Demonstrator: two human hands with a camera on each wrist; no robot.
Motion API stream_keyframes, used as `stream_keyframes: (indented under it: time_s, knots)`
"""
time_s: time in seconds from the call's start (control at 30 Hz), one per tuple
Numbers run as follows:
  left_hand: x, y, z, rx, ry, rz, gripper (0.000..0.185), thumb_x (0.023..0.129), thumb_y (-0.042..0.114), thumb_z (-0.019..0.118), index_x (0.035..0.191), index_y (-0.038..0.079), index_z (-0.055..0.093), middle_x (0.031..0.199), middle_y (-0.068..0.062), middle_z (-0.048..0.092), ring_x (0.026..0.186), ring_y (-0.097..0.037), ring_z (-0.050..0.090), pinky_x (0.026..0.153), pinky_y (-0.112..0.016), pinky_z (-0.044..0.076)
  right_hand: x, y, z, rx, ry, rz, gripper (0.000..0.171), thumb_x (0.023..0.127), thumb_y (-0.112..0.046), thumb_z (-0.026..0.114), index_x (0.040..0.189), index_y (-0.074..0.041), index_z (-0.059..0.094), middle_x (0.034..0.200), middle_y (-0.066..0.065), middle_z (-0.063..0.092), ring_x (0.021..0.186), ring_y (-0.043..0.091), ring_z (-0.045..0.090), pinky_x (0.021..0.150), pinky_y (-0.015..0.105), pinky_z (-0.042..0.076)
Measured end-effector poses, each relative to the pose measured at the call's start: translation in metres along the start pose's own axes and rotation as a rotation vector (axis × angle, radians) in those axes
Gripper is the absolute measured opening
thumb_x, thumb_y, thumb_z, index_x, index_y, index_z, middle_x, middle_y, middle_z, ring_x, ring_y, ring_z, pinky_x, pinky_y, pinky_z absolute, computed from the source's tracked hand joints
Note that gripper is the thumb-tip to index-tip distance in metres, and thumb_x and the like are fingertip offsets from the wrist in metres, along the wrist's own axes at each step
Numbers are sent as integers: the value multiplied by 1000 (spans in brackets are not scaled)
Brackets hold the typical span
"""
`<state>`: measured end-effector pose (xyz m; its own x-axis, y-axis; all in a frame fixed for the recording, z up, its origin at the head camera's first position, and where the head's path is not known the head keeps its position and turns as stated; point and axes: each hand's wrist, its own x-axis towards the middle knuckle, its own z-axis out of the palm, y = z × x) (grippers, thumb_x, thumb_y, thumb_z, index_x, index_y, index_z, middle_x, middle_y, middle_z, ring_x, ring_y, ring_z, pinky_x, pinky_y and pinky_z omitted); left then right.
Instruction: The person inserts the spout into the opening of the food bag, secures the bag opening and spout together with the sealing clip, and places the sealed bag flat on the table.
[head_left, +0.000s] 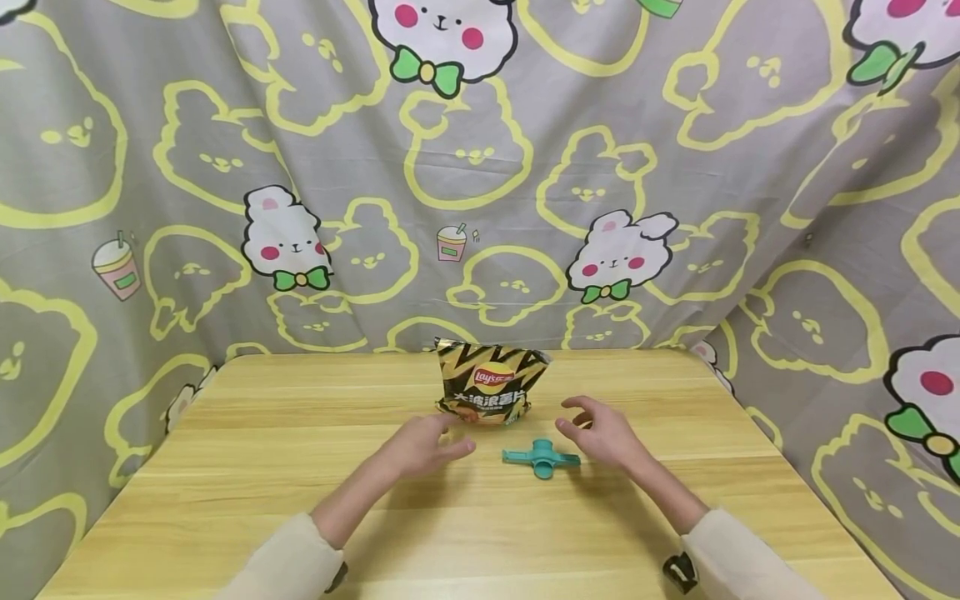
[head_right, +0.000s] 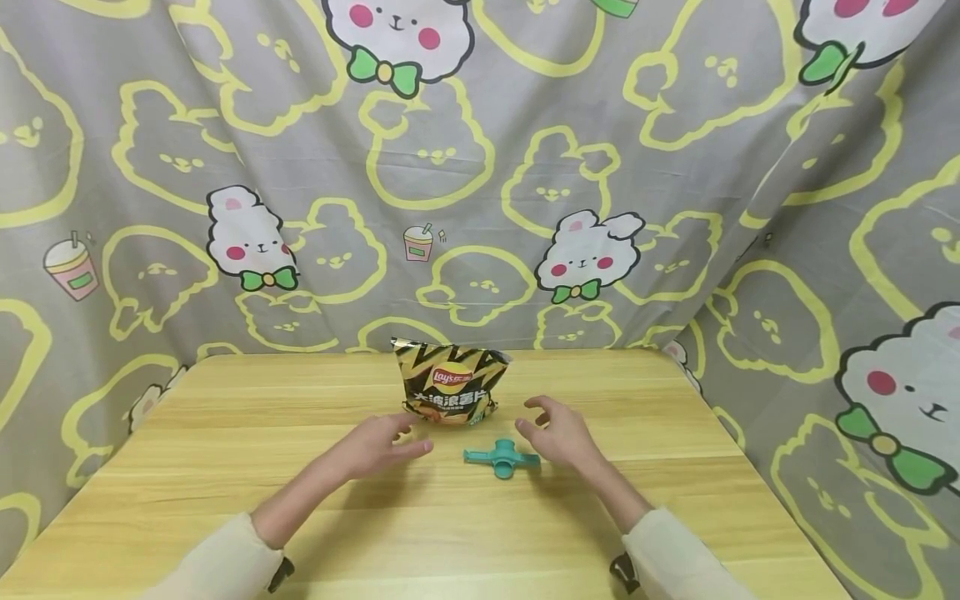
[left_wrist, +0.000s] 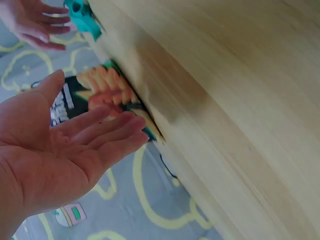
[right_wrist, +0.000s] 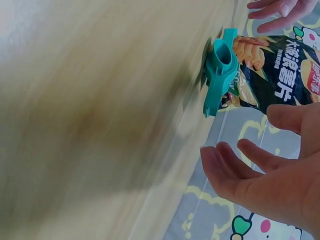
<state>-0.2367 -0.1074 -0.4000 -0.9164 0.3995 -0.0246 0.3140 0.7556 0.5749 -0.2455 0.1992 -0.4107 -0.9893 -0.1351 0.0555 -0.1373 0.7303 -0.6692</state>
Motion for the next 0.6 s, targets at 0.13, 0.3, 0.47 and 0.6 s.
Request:
stream_keyframes:
  time_s: [0.13, 0.3, 0.47, 0.6]
  knots:
    - [6, 8, 8, -22, -23, 62, 55, 98, 35, 66, 139, -1, 58, 127, -25, 67, 114, -41, 66, 95, -55, 54, -3, 1, 0, 17, -29, 17, 45, 98, -31, 66, 134, -5, 62, 111, 16, 72, 102, 30, 70, 79, 43, 59]
    - [15, 16, 18, -27, -39, 93, 50, 99, 31, 65, 139, 1, 59, 129, -21, 68, 114, -38, 66, 94, -53, 55, -5, 3, 0, 26, -59, 23, 45, 98, -28, 67, 134, -3, 61, 107, 13, 72, 98, 26, 69, 75, 40, 58]
    - [22, 27, 25, -17, -47, 103, 52, 99, 34, 64, 141, 3, 58, 127, -19, 69, 112, -34, 68, 92, -49, 57, -4, 5, 1, 12, -90, 25, 44, 97, -27, 67, 133, -2, 62, 108, 14, 73, 98, 27, 69, 76, 42, 58]
    - [27, 35, 30, -31, -59, 83, 51, 99, 34, 64, 139, 2, 59, 124, -21, 70, 111, -35, 69, 92, -49, 57, -4, 6, 2, 2, -132, 40, 43, 97, -27, 67, 131, -2, 63, 113, 15, 72, 103, 30, 69, 82, 46, 57]
